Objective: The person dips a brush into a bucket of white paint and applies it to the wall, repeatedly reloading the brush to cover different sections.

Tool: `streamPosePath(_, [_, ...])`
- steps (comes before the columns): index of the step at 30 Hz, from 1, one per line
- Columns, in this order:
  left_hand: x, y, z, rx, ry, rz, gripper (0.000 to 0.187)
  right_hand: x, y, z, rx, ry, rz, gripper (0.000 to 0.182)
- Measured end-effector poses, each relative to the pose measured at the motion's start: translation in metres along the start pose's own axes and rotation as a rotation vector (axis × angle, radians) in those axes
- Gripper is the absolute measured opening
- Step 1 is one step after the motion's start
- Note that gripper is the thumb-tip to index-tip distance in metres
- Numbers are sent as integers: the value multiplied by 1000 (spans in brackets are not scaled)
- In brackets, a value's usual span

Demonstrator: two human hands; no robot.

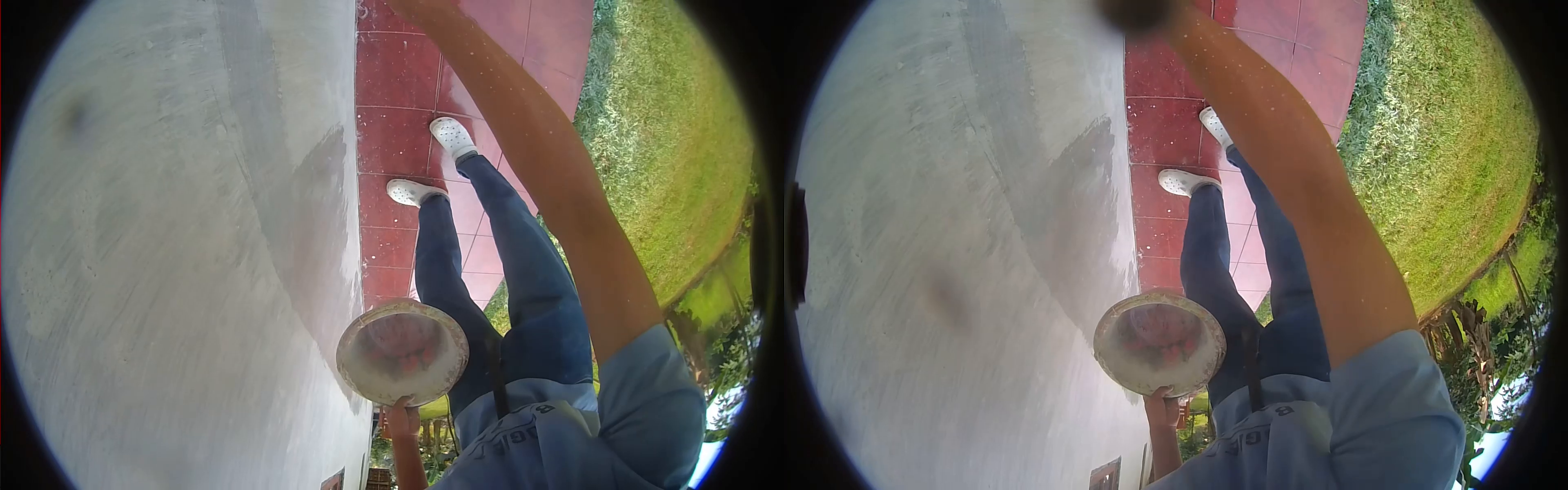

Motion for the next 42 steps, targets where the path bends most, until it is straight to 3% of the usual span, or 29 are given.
streamPosePath(2, [-5,-3,-10,15,-9,16,73,-8,38,4,202,100,34,42])
streamPosePath(3, [-4,-5,-14,26,-21,29,73,-11,66,36,17,124,-149,36])
streamPosePath(6, [4,-1,-5,55,-29,66,74,-25,225,117,-486,44,286,62])
streamPosePath(9, [-2,-9,-18,40,-23,21,75,3,359,128,-881,65,453,50])
streamPosePath(11, [0,-9,-19,35,-41,9,76,37,427,132,-1018,12,139,41])
streamPosePath(13, [4,-7,-21,43,-51,-4,78,76,455,130,-1010,-196,81,33])
streamPosePath(15, [11,-7,-11,11,-71,34,79,115,450,123,-1304,-181,663,26])
streamPosePath(17, [10,-12,-23,26,-97,57,76,150,422,112,-1192,-117,994,23])
streamPosePath(19, [12,-14,-25,40,-125,70,72,191,378,128,-1055,57,588,25])
streamPosePath(21, [22,-4,-9,64,-123,54,74,195,325,124,-818,127,683,29])
streamPosePath(23, [21,-5,-9,52,-121,44,78,170,277,141,-640,230,531,33])
streamPosePath(26, [21,-6,-10,51,-116,53,80,88,266,153,-697,303,468,34])
streamPosePath(31, [17,-11,-21,79,-123,-20,77,-22,295,122,-963,93,360,39])
streamPosePath(33, [23,-14,-16,81,-140,-13,77,-33,292,132,-1084,-229,353,41])
streamPosePath(34, [28,-14,-14,97,-156,2,78,-20,289,142,-1086,-224,345,41])
streamPosePath(36, [30,-14,-8,95,-148,18,78,36,271,157,-801,-257,329,40])
streamPosePath(40, [21,-13,-27,188,-203,-30,76,206,273,192,-688,-166,334,44])
streamPosePath(42, [8,-12,-47,224,-267,-49,78,284,276,171,-820,288,521,47])
Point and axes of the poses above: each hand's wrist, its own y-axis away from the middle knuckle, its own z-axis out of the palm, x = y × z, the point moved 8 cm from there along -y, towards the middle knuckle, and after that the axes turned 1 degree about -y, right-handed, at the moved point
